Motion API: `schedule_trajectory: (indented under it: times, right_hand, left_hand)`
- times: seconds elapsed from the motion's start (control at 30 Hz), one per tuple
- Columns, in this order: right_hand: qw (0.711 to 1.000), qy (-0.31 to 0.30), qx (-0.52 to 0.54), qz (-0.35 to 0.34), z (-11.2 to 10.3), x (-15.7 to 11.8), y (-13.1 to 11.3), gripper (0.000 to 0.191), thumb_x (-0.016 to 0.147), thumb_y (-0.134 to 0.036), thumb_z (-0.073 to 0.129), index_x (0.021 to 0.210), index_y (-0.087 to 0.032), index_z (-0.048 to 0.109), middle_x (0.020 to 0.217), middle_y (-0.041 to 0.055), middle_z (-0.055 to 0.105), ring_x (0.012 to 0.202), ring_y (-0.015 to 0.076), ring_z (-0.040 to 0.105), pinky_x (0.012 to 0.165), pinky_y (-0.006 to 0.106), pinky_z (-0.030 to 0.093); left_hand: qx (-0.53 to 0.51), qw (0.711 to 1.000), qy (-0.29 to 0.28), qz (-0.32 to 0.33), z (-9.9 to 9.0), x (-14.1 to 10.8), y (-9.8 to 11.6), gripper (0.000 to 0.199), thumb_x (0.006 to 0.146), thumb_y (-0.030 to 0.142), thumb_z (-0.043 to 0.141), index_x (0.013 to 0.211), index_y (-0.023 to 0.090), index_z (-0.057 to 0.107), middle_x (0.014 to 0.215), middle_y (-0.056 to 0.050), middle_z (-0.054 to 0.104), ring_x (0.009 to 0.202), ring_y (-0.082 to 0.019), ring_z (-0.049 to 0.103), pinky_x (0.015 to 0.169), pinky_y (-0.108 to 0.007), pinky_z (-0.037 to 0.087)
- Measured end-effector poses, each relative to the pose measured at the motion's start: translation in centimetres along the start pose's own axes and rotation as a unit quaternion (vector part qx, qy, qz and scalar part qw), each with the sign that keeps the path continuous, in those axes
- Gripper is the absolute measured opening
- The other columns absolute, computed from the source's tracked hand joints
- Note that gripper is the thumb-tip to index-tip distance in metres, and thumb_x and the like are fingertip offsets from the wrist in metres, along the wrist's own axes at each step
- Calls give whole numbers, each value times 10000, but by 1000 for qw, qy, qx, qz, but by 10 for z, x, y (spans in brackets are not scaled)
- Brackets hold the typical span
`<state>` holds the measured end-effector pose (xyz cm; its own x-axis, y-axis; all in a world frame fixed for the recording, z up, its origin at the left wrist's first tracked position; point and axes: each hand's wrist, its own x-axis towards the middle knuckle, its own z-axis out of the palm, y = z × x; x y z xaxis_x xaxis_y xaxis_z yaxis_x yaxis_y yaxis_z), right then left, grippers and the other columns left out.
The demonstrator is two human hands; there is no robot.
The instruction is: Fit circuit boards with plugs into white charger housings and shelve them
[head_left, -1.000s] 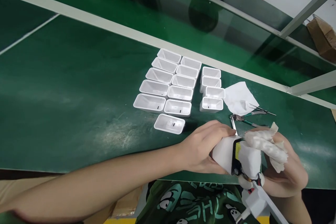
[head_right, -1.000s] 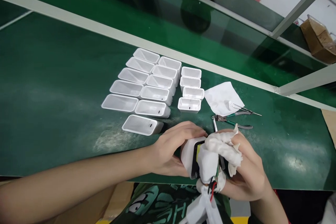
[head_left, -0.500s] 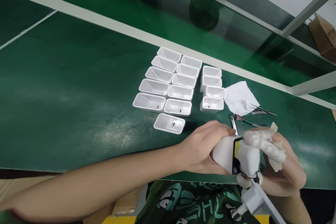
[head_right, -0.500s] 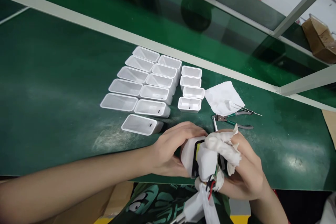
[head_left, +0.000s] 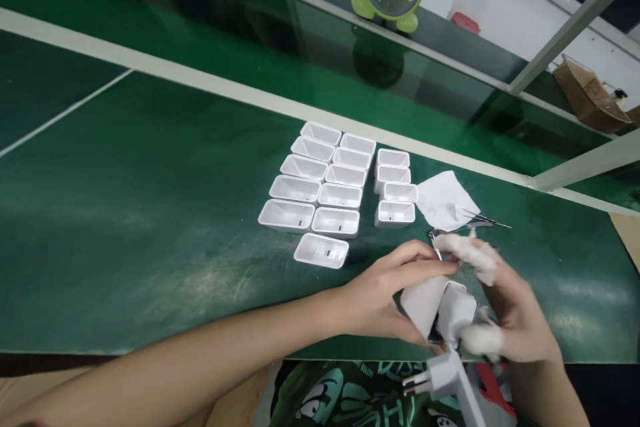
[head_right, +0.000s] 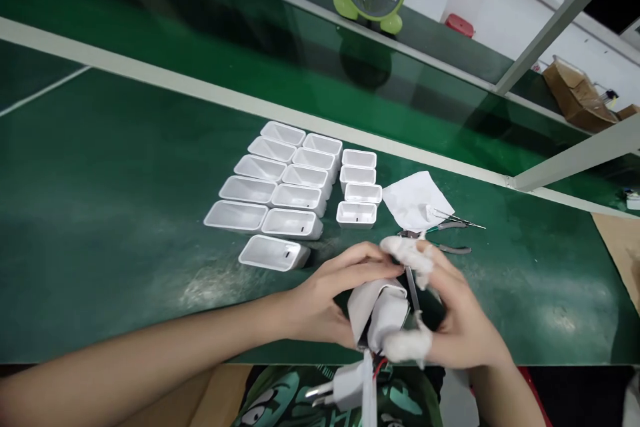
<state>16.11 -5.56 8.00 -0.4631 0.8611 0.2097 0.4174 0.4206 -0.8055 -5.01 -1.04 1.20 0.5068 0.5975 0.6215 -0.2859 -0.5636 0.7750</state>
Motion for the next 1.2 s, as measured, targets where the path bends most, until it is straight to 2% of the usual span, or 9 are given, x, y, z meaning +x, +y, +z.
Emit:
schedule_trajectory:
  times: [0.1,0.2,0.4,0.57,0.67,0.8,0.93,1.03,1.2]
  right_hand:
    - [993,-13,110,33,8,8,2,616,857,-476,701,1409,-291,500,1371,123,548,1281,306,526,1076,465,455]
    - [983,12,179,44,17,11,2,568,866,-408,709,1388,-285,522,1351,123,546,1244,278,553,1025,417,505]
    - [973,28,221,68,25,8,4,509,885,-369,700,1366,-315,542,1365,117,516,1258,276,532,1018,404,510]
    - [970,34,227,75,28,9,1,600,842,-260,764,1375,-360,506,1354,81,522,1254,238,526,1029,349,488]
    - [971,34,229,55,31,11,1,570,858,-259,746,1368,-339,502,1336,82,532,1229,227,542,1010,343,496]
    - [987,56,149,9,28,15,2,437,914,-242,660,1331,-295,539,1266,86,573,1180,220,560,1008,372,489]
    - [1000,-9,25,-10,14,12,-2,481,908,-232,656,1364,-277,513,1292,93,572,1214,232,537,1037,389,476]
    - [997,-16,-78,0,11,5,-9,515,933,-214,606,1420,-274,446,1381,108,529,1300,246,489,1068,405,464]
    - [985,62,-153,-51,27,-7,-11,550,956,-149,534,1468,-244,358,1302,121,603,1211,235,566,991,367,522]
  left_hand:
    - [-70,995,0,-70,1,-2,1,649,722,325,831,1293,236,536,1196,-132,616,1093,-285,642,922,-413,561]
    - [-99,992,10,-84,1,-4,1,590,740,301,822,1272,242,572,1206,-126,644,1086,-274,659,921,-395,562]
    - [-120,990,-20,-73,-7,-2,-3,771,660,326,894,1352,273,559,1307,-133,612,1179,-303,621,1008,-421,523]
    - [-172,978,-47,-112,-9,-2,-1,833,633,275,913,1379,319,546,1324,-134,565,1158,-292,631,931,-363,567]
    - [-204,967,-60,-142,-9,-4,1,844,633,244,912,1386,320,539,1374,-145,523,1209,-311,602,968,-383,547]
    - [-212,965,-67,-139,-13,-4,-4,719,745,265,828,1396,294,526,1444,-167,465,1271,-332,558,985,-428,526]
    - [-220,963,-75,-134,-19,-1,-6,664,766,394,794,1363,238,548,1426,-168,489,1322,-356,495,1039,-499,464]
    - [-286,932,-78,-208,-19,-2,-2,666,797,475,749,1363,205,524,1302,-165,586,1212,-335,580,991,-484,493]
    - [-404,872,-56,-272,-9,-9,5,602,841,538,687,1308,187,540,1129,-135,664,982,-263,678,868,-395,529]
